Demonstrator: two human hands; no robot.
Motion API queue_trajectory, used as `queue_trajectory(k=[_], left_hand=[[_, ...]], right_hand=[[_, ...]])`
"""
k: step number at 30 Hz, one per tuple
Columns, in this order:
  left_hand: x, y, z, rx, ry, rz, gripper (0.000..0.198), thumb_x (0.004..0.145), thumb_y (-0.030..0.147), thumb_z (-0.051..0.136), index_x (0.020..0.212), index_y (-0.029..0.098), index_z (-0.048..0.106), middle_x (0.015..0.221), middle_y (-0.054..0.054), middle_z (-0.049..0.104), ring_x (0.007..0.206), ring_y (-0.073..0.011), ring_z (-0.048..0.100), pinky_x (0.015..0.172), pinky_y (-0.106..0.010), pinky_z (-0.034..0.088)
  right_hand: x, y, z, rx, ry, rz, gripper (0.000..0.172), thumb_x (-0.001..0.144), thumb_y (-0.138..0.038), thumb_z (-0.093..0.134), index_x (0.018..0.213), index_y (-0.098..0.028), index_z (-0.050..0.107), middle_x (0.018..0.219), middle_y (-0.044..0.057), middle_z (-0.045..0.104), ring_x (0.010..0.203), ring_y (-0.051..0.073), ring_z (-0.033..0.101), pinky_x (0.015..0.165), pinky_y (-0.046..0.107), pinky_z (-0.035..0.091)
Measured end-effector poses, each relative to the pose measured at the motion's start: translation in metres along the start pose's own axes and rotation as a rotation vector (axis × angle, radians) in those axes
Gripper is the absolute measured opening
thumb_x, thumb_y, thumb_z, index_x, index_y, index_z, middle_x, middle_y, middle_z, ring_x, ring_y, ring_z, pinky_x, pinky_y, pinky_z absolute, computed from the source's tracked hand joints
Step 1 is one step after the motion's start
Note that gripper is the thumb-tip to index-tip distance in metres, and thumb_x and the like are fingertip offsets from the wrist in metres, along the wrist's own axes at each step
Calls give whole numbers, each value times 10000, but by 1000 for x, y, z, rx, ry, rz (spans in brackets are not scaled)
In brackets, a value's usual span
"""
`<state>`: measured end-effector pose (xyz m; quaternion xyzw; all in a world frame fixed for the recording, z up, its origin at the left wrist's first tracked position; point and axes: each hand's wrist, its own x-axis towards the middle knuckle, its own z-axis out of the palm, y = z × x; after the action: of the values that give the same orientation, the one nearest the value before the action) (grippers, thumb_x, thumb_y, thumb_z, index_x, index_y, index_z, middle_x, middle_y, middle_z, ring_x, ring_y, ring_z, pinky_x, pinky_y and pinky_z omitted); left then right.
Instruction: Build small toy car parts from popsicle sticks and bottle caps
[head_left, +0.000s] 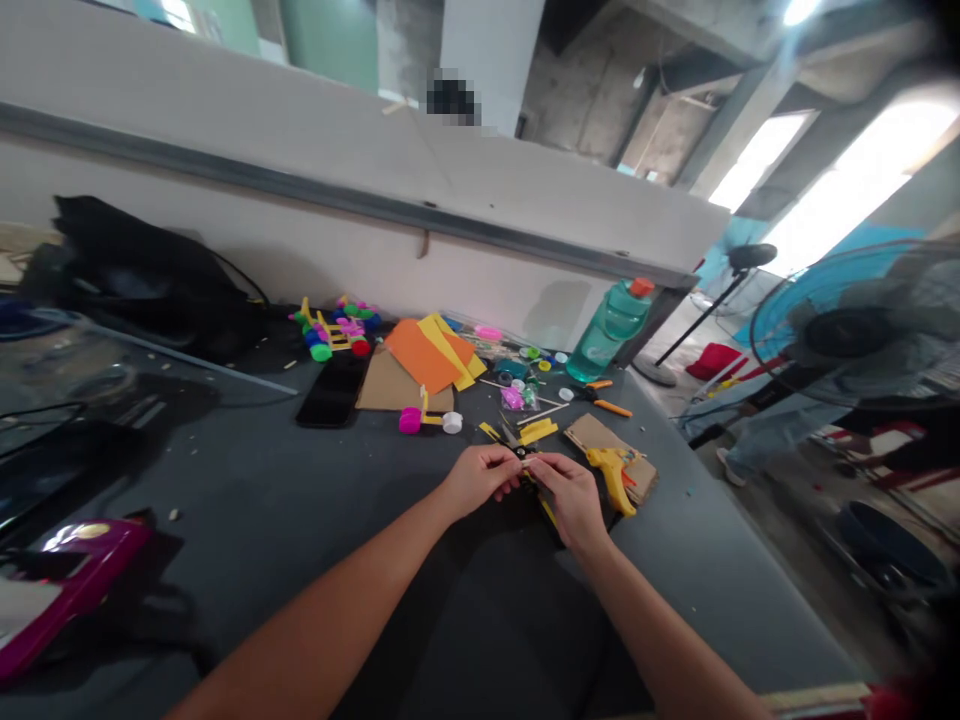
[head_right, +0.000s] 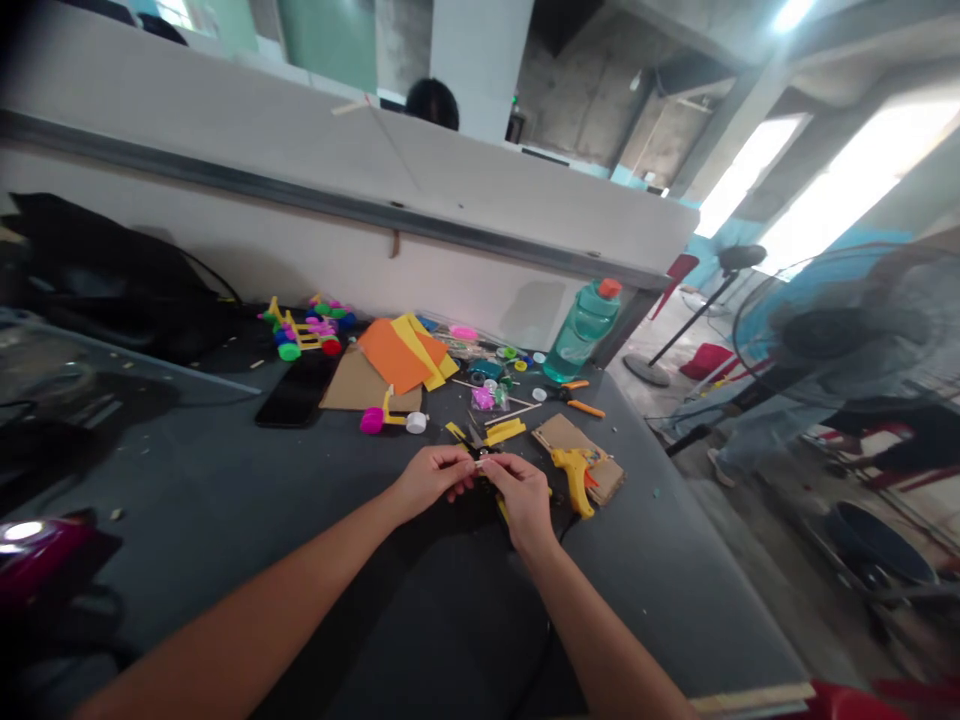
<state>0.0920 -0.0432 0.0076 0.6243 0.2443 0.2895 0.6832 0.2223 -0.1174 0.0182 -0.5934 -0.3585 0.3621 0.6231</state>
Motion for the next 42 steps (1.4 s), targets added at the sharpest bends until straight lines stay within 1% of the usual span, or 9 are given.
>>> queue_trajectory(k=[4,7,11,17,19,24,26,32,42], left_hand=[[0,0,-14,150,80,61,343,812,454,465,724,151,599,603,-2,581,494,-102,509,451,-208,397],[-5,5,-30,602,175,197,324,846,368,405,691,166,606,629,-27,603,594,-145,559,554,-243,416],[-10,10,-45,1122,115,328,221,802,258,456,710,153,628,705,-94,636,722,-217,592,669,-307,434],[-20,8,-64,1221,52,305,186,774,172,479,835,129,649,865,-147,649,839,-249,596,730,-328,446],[-30,9,-76,1190,149,252,157,782,200,491,771,149,639,815,-124,643,802,-234,594,703,-315,439],[-49,16,-100,1088,770,117,180,847,260,423,791,191,579,805,-72,605,822,-207,555,706,-295,409],[-47,19,-103,1047,865,119,130,820,262,468,853,186,568,839,-81,592,859,-230,533,733,-315,406],[-36,15,-102,1073,798,173,410,721,163,553,1129,138,520,1107,-134,555,1003,-299,459,859,-393,369],[-34,10,-105,1103,616,282,198,878,188,411,896,171,608,949,-70,632,892,-211,495,813,-339,377]], right_hand=[[18,-12,12,-157,-16,-24,224,631,-352,698,736,-154,698,674,24,681,627,163,601,626,281,460],[40,-27,35,-393,22,-140,259,673,-386,633,760,-150,695,668,14,678,624,161,597,601,258,443],[63,-35,81,-581,41,-248,267,694,-395,578,739,-159,695,675,17,683,641,164,600,592,242,431],[72,-17,125,-750,0,-223,184,657,-342,575,597,-195,668,604,18,672,584,174,596,545,248,401],[72,-12,128,-795,10,-212,176,655,-337,573,593,-201,664,614,23,676,597,180,601,548,249,396],[70,-8,132,-876,36,-192,182,676,-340,562,584,-210,649,603,24,671,592,183,601,533,243,381],[68,-6,134,-904,47,-189,189,685,-345,556,587,-211,645,600,24,668,583,181,597,525,242,375],[66,2,136,-963,48,-194,193,703,-351,537,617,-211,638,630,22,670,591,171,594,526,236,365],[61,-4,136,-1025,72,-213,172,702,-340,537,618,-210,612,624,13,643,587,161,562,529,235,332]])
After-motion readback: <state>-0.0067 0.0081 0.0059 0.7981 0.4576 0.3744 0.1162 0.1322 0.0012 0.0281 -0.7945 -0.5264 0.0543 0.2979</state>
